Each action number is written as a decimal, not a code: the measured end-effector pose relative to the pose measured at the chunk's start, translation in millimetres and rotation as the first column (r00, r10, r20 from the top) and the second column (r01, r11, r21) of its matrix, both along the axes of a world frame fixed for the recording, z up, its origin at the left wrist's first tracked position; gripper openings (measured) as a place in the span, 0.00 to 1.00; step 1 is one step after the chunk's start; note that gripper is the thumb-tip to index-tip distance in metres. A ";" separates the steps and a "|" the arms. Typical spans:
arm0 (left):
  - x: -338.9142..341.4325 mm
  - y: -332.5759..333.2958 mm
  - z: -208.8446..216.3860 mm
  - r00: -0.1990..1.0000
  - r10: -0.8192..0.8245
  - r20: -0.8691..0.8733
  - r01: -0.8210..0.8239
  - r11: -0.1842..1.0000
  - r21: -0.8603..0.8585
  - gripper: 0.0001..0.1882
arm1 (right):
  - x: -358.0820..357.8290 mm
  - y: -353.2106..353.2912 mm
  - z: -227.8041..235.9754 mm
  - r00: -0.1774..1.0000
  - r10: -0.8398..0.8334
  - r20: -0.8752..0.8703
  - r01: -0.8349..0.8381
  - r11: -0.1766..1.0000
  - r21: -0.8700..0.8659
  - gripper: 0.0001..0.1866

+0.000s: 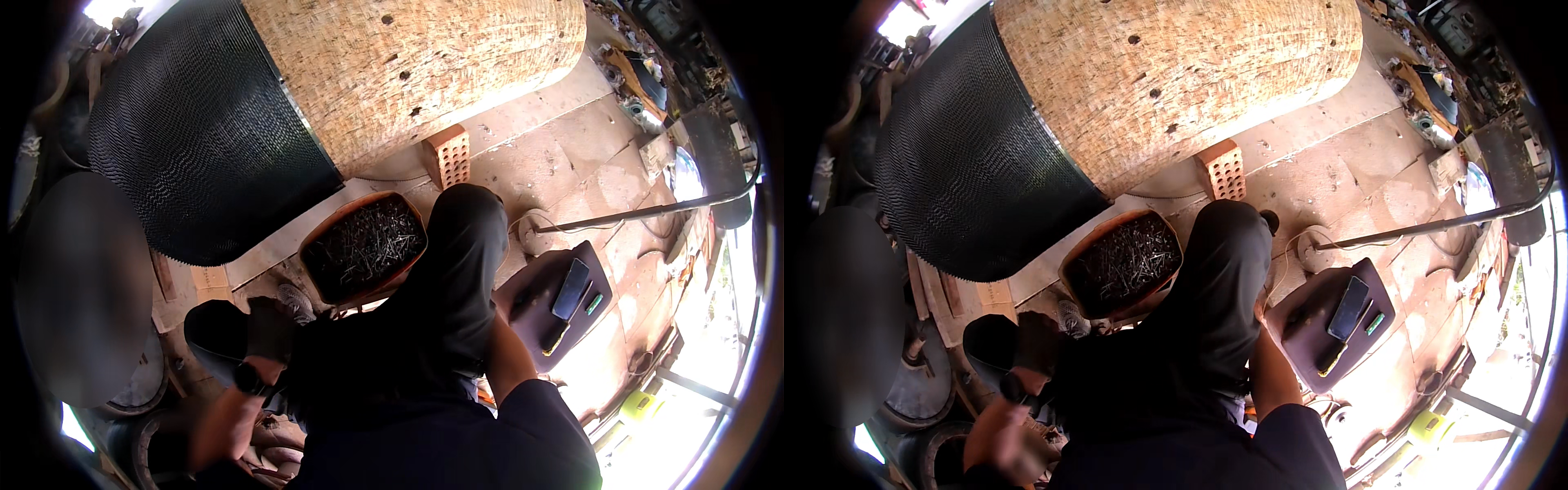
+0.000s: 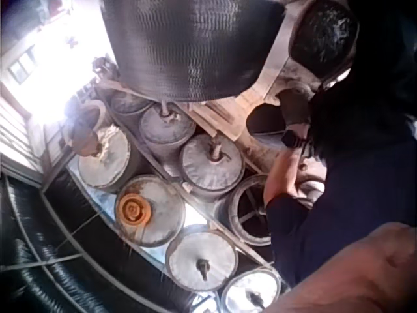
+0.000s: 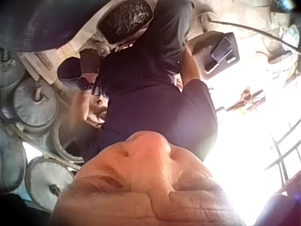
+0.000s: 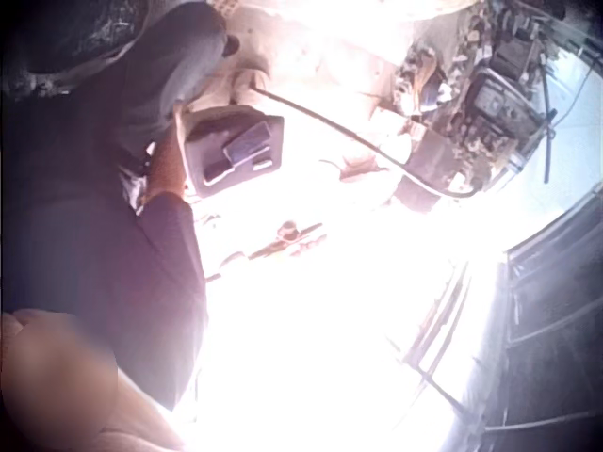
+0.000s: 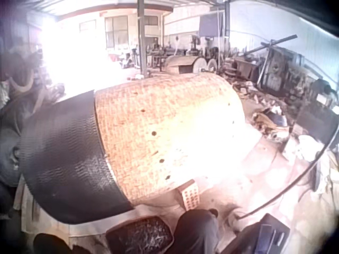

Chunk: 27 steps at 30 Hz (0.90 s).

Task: The person assembles a circular basket base by arranging wooden sticks and securing them with pliers. They then move to a large cylindrical object and attach a black mesh material to its surface using a hammer and nails.

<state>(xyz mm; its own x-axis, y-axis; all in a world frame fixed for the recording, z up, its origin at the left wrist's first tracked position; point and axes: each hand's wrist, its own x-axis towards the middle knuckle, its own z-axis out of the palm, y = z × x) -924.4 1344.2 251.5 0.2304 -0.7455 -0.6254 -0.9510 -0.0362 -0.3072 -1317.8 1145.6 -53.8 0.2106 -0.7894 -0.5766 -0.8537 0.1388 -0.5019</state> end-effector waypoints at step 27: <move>-97.6 -164.3 3.5 0.826 -0.560 0.069 0.547 0.764 -0.343 0.24 | -10.8 54.2 -24.1 0.984 0.175 0.021 -0.176 0.980 0.090 0.18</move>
<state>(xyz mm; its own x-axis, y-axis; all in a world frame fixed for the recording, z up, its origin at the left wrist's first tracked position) -1022.0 1180.0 255.0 -0.3044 -0.8991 -0.3146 -0.8476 0.4064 -0.3411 -1328.6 1199.8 -77.8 0.3491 -0.6835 -0.6411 -0.8626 0.0329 -0.5048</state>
